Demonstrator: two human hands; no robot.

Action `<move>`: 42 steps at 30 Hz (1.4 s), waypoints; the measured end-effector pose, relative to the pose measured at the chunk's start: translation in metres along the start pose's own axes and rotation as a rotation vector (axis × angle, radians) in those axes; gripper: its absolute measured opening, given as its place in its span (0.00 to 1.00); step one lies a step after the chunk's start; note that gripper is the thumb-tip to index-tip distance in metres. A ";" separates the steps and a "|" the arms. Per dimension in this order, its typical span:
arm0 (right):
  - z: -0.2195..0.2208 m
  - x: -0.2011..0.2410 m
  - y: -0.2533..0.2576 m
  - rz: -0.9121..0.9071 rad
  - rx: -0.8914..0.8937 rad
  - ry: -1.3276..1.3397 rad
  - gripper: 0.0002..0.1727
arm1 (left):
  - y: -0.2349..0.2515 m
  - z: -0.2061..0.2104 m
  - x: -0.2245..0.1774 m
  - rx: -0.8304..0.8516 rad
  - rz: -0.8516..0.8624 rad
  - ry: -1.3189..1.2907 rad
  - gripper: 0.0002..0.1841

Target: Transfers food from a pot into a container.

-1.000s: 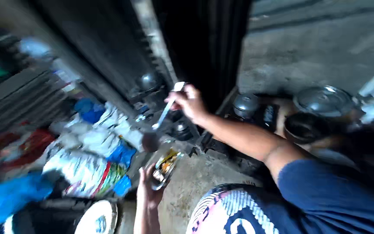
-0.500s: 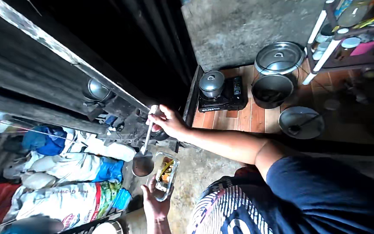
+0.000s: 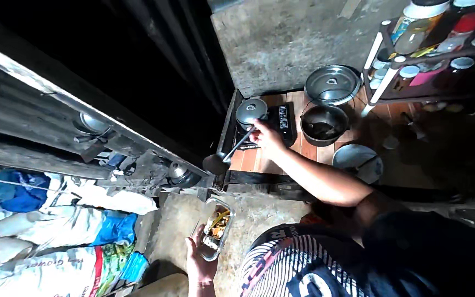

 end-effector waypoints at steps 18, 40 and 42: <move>-0.379 0.065 0.170 0.014 -0.595 -1.353 0.21 | 0.023 0.134 0.024 -0.164 0.031 -0.030 0.37; -0.397 0.113 0.155 -0.096 -0.608 -0.807 0.16 | 0.088 0.247 0.067 0.035 -0.062 0.083 0.31; -0.372 0.134 0.143 -0.110 -0.543 -0.771 0.16 | 0.097 0.265 0.077 0.080 -0.106 0.058 0.30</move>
Point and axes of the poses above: each hand's wrist, its own y-axis towards the middle knuckle, its own z-axis out of the palm, x = y × z, the point moved 2 cm from there along y, towards the middle knuckle, and after that the axes turned 4 degrees about z, right-handed, at the moved point
